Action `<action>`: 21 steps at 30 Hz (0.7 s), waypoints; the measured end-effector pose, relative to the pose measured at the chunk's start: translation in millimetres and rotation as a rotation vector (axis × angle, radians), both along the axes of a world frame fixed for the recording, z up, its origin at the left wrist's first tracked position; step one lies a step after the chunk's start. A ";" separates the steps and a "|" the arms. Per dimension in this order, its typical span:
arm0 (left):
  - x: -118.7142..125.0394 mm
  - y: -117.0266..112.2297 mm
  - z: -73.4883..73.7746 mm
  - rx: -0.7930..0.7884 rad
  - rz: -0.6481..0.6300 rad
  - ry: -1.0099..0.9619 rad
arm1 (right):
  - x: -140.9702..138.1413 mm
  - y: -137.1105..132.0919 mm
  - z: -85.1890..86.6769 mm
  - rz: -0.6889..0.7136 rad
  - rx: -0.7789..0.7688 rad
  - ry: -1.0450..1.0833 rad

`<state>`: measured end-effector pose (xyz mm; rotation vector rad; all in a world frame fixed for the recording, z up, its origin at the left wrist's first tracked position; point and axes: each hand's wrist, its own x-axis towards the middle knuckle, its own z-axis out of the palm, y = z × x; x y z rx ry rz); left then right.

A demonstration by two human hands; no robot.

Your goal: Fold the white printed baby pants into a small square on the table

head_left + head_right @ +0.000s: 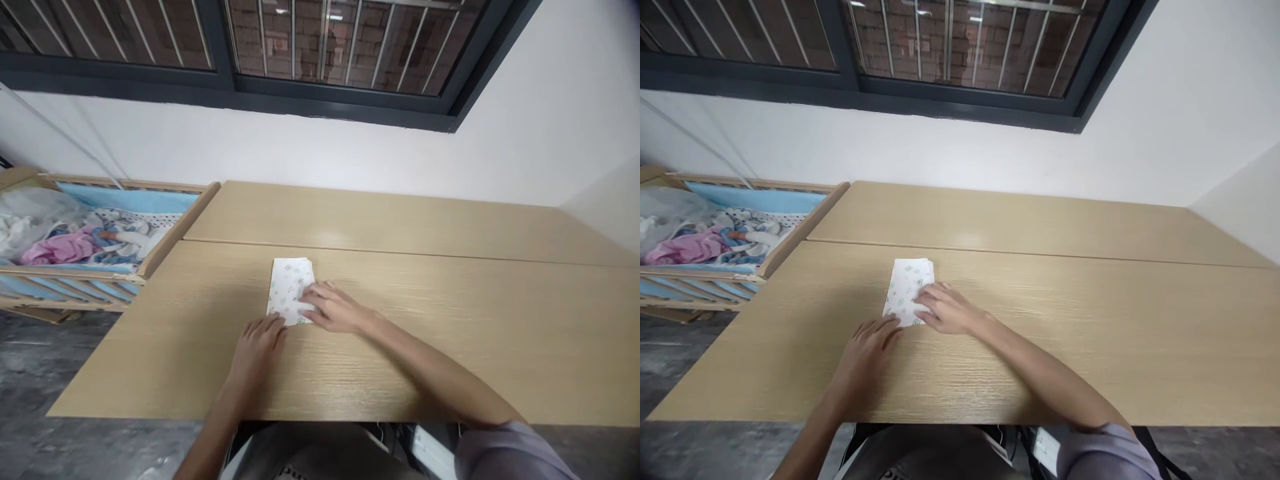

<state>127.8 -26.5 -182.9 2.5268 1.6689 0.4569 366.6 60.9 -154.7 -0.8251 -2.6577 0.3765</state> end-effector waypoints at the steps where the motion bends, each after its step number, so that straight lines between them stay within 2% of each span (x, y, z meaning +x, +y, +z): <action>1: -8.6 4.4 1.6 -0.005 -0.017 -0.018 | 2.1 -7.7 -3.6 0.008 0.019 -0.018; 4: -27.0 15.7 2.3 -0.007 -0.043 -0.026 | 5.0 -23.3 -19.5 -0.029 0.105 -0.058; 8: -28.7 15.6 2.3 -0.023 -0.094 -0.033 | 2.0 -40.9 -35.7 -0.115 0.169 -0.056; 11: -21.7 5.3 8.4 -0.051 -0.082 -0.080 | 0.1 -56.8 -29.5 -0.194 0.073 0.004; 14: -16.0 4.0 17.0 -0.058 -0.037 -0.154 | 0.6 -61.6 -11.6 -0.264 -0.085 0.095; 16: -13.5 16.4 20.9 -0.021 -0.004 -0.180 | 0.0 -51.9 -1.2 -0.332 -0.147 0.142; 18: -11.0 40.1 22.2 0.043 0.048 -0.155 | -2.9 -31.6 3.1 -0.420 -0.154 0.179; 21: -6.3 86.0 20.7 0.091 0.104 -0.084 | -11.9 8.3 -3.1 -0.552 -0.108 0.205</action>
